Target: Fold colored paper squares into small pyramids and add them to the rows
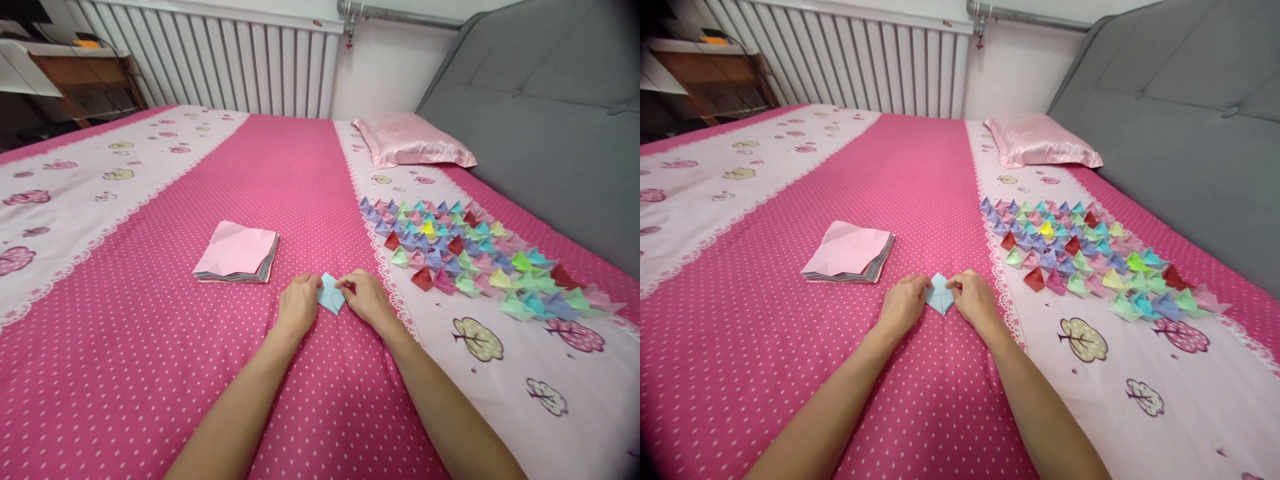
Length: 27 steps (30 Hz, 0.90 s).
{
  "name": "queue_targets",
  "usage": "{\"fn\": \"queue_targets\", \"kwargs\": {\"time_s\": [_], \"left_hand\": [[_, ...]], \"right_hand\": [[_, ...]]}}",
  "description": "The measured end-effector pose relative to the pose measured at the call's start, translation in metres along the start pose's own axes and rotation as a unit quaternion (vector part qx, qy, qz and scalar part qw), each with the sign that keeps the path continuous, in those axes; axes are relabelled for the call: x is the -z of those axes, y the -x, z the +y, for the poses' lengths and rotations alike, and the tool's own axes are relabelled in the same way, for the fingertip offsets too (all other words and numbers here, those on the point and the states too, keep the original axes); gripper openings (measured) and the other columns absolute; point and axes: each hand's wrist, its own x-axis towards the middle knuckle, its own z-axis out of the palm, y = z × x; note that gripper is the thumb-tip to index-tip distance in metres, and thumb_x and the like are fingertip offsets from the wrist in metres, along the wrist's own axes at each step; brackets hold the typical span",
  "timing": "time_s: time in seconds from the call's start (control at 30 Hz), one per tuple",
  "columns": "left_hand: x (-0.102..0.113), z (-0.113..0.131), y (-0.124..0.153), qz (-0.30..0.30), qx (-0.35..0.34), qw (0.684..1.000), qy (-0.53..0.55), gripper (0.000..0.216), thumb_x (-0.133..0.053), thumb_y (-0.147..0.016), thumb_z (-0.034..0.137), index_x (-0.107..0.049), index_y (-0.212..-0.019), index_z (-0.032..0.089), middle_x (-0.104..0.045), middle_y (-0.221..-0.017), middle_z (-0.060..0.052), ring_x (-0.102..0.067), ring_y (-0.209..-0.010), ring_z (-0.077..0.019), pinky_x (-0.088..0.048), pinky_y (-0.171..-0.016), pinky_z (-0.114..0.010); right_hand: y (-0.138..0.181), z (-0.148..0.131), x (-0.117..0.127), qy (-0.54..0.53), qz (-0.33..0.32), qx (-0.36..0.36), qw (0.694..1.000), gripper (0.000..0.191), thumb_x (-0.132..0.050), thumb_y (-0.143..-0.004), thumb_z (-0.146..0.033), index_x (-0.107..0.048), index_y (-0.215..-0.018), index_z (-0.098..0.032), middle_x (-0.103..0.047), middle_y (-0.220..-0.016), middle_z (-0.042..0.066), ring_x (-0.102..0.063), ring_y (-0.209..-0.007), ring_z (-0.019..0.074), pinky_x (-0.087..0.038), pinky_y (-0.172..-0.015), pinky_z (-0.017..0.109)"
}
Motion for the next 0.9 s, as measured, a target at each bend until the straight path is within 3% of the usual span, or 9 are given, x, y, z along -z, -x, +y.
{"fn": "queue_targets", "kwargs": {"time_s": [0.1,0.27,0.47,0.7,0.9], "left_hand": [[-0.003,0.001,0.0,-0.004,-0.012,0.999,0.03,0.021,-0.043,-0.083,0.018,-0.059,-0.095,0.022,-0.064,-0.094,-0.004,-0.059,-0.084,-0.017,-0.041,-0.07,-0.025],[-0.005,0.006,-0.002,-0.001,0.044,0.999,0.026,0.018,-0.048,-0.081,0.029,-0.059,-0.094,0.021,-0.066,-0.092,-0.006,-0.06,-0.085,-0.0195,-0.042,-0.069,-0.027],[-0.005,0.01,-0.005,-0.008,0.07,0.997,0.035,0.02,-0.052,-0.078,0.034,-0.06,-0.092,0.022,-0.066,-0.09,-0.006,-0.061,-0.085,-0.0208,-0.043,-0.068,-0.028],[-0.007,0.008,-0.006,0.002,0.063,0.997,0.044,0.018,-0.051,-0.075,0.023,-0.061,-0.09,0.022,-0.067,-0.088,-0.006,-0.062,-0.08,-0.0206,-0.043,-0.067,-0.028],[-0.004,0.004,-0.008,-0.018,0.06,0.995,0.082,0.028,-0.046,-0.071,0.011,-0.064,-0.091,0.02,-0.068,-0.083,-0.006,-0.062,-0.076,-0.0189,-0.044,-0.069,-0.028]], "right_hand": [[0.0,-0.002,-0.002,-0.013,-0.014,-0.016,1.0,0.018,-0.056,-0.072,-0.018,-0.071,-0.081,-0.023,-0.066,-0.08,0.003,-0.059,-0.069,0.0152,-0.044,-0.067,0.027],[0.0,-0.006,-0.006,-0.011,0.007,-0.047,0.999,0.016,-0.065,-0.067,-0.032,-0.07,-0.078,-0.022,-0.068,-0.081,0.003,-0.061,-0.071,0.0173,-0.045,-0.067,0.029],[0.002,-0.009,-0.011,0.005,0.019,-0.057,0.998,0.017,-0.065,-0.067,-0.037,-0.067,-0.076,-0.023,-0.065,-0.079,0.003,-0.059,-0.072,0.0173,-0.044,-0.063,0.028],[0.001,-0.008,-0.011,-0.002,0.007,-0.076,0.997,0.011,-0.062,-0.066,-0.025,-0.066,-0.076,-0.023,-0.062,-0.077,0.002,-0.057,-0.071,0.0163,-0.042,-0.062,0.027],[-0.003,0.004,-0.01,-0.044,-0.004,-0.07,0.997,0.018,-0.056,-0.063,-0.015,-0.067,-0.075,-0.022,-0.062,-0.07,0.0,-0.056,-0.065,0.0143,-0.041,-0.06,0.025]]}}
